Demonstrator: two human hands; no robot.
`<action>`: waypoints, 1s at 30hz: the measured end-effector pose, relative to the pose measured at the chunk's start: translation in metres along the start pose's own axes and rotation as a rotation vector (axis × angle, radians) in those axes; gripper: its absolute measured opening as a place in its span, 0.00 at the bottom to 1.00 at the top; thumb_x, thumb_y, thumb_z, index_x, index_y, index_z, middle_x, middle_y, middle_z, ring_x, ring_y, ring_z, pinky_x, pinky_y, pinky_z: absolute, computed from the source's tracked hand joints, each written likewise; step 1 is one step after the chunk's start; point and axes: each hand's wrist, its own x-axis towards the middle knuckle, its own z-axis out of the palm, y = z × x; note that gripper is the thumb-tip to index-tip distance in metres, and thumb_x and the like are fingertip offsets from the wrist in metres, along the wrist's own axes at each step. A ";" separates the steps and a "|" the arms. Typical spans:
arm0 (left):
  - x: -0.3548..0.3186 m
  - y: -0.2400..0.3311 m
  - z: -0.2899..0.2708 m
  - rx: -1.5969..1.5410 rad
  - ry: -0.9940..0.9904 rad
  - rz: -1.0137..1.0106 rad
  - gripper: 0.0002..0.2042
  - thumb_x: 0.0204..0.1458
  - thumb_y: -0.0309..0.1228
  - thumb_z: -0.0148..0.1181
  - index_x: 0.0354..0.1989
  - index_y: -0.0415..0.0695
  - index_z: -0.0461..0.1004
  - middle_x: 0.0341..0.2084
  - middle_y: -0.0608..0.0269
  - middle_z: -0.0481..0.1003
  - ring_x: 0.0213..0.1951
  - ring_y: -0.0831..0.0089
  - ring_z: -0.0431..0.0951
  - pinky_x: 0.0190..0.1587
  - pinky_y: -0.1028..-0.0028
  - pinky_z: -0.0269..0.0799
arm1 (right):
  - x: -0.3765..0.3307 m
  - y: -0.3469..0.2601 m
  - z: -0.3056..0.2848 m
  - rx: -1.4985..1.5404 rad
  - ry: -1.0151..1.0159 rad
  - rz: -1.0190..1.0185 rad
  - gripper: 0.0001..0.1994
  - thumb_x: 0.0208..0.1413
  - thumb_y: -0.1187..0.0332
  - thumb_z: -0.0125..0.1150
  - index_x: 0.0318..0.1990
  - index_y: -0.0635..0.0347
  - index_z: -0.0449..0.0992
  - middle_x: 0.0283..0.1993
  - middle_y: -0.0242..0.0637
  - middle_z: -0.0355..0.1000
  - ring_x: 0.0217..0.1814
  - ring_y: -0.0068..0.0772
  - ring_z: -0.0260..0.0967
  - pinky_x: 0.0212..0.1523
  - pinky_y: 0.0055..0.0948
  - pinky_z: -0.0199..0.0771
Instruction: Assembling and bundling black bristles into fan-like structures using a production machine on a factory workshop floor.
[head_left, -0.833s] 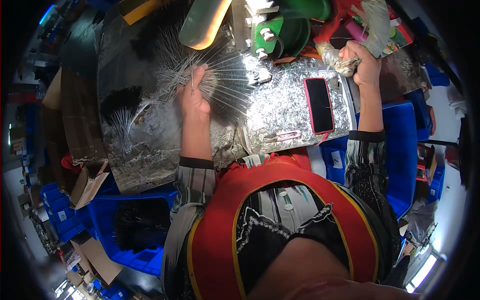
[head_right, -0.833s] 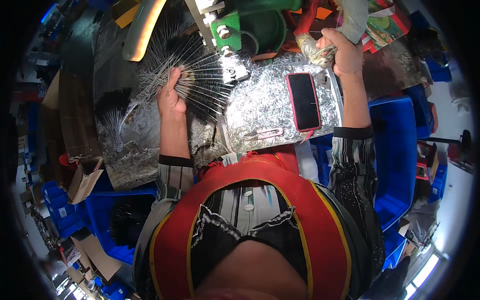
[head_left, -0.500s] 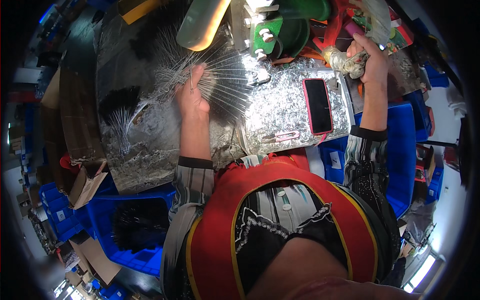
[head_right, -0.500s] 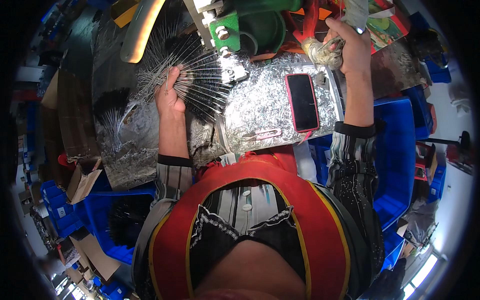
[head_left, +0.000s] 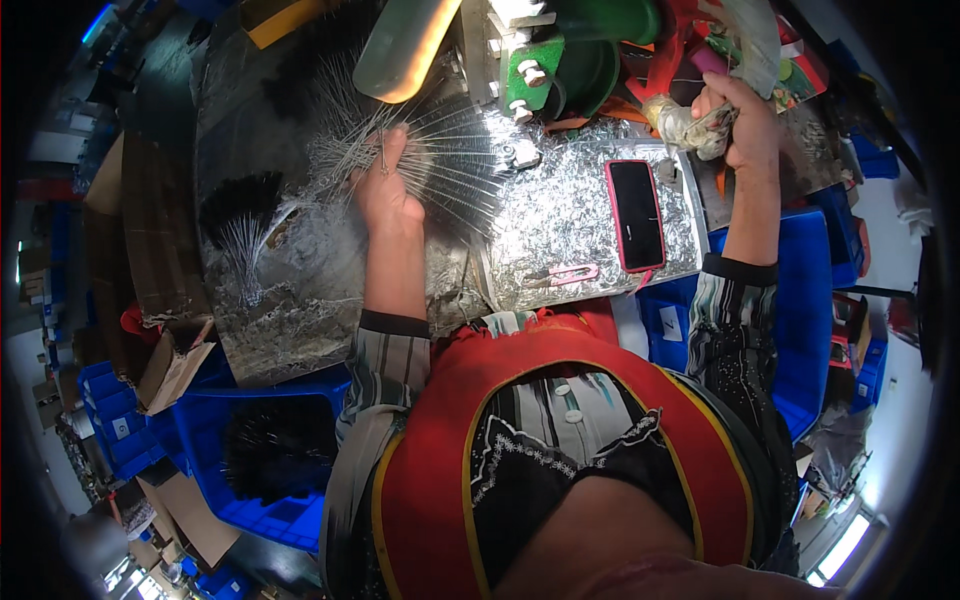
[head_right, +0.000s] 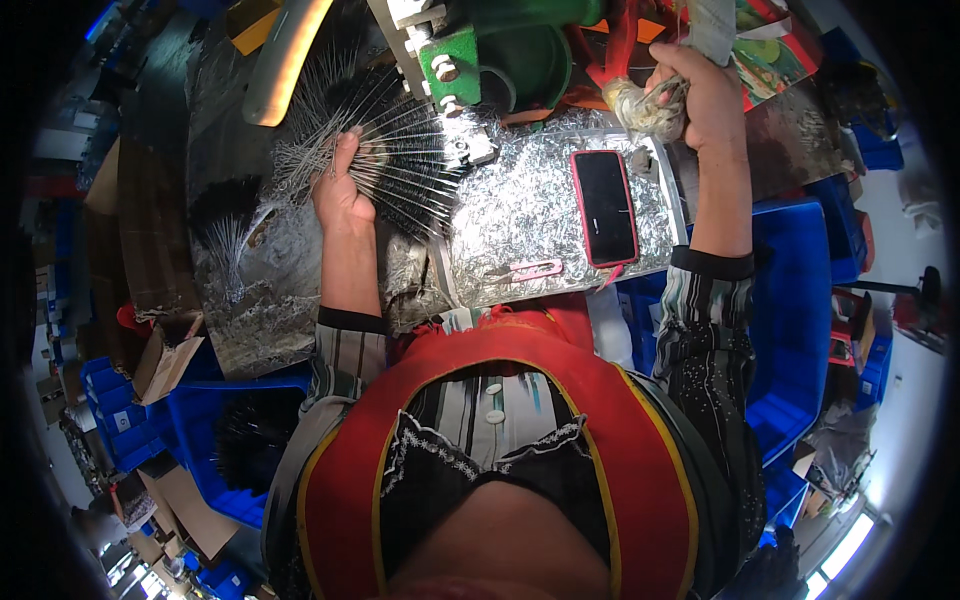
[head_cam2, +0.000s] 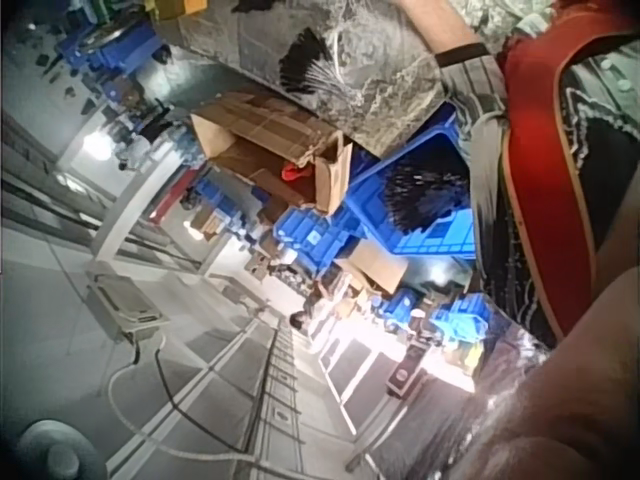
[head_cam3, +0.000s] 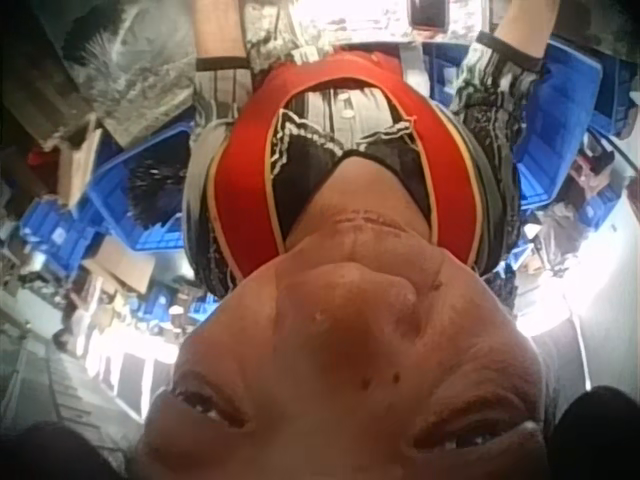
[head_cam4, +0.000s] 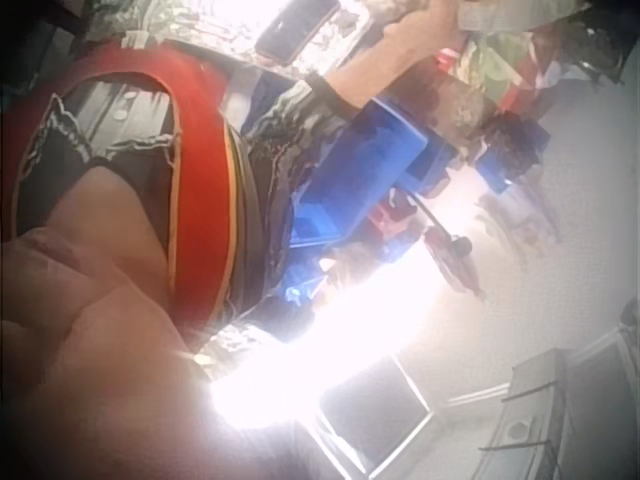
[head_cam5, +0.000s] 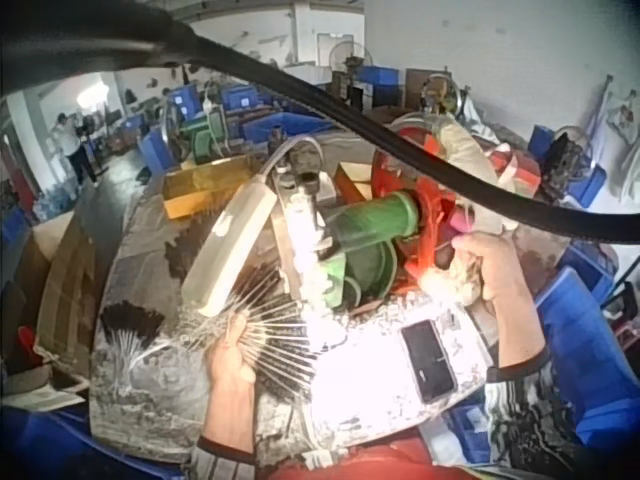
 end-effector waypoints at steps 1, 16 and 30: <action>-0.001 0.001 0.000 0.002 0.002 0.001 0.15 0.34 0.15 0.62 0.34 0.35 0.69 0.29 0.59 0.71 0.31 0.70 0.72 0.36 0.73 0.70 | -0.001 -0.003 0.001 0.001 -0.001 0.002 0.16 0.45 0.71 0.52 0.09 0.58 0.58 0.10 0.34 0.55 0.16 0.30 0.55 0.25 0.26 0.58; 0.020 -0.001 -0.015 -0.055 -0.001 -0.067 0.07 0.43 0.19 0.57 0.33 0.39 0.71 0.31 0.58 0.73 0.34 0.66 0.74 0.39 0.69 0.72 | -0.004 0.026 0.002 0.136 -0.076 -0.162 0.11 0.41 0.74 0.55 0.11 0.63 0.65 0.12 0.37 0.61 0.16 0.29 0.61 0.21 0.26 0.61; 0.014 0.000 0.010 -0.081 0.075 -0.035 0.17 0.37 0.12 0.57 0.38 0.35 0.65 0.33 0.56 0.70 0.33 0.66 0.73 0.35 0.70 0.73 | 0.001 0.001 -0.004 -0.017 -0.029 -0.005 0.16 0.46 0.70 0.51 0.10 0.58 0.59 0.11 0.34 0.56 0.19 0.30 0.58 0.26 0.25 0.59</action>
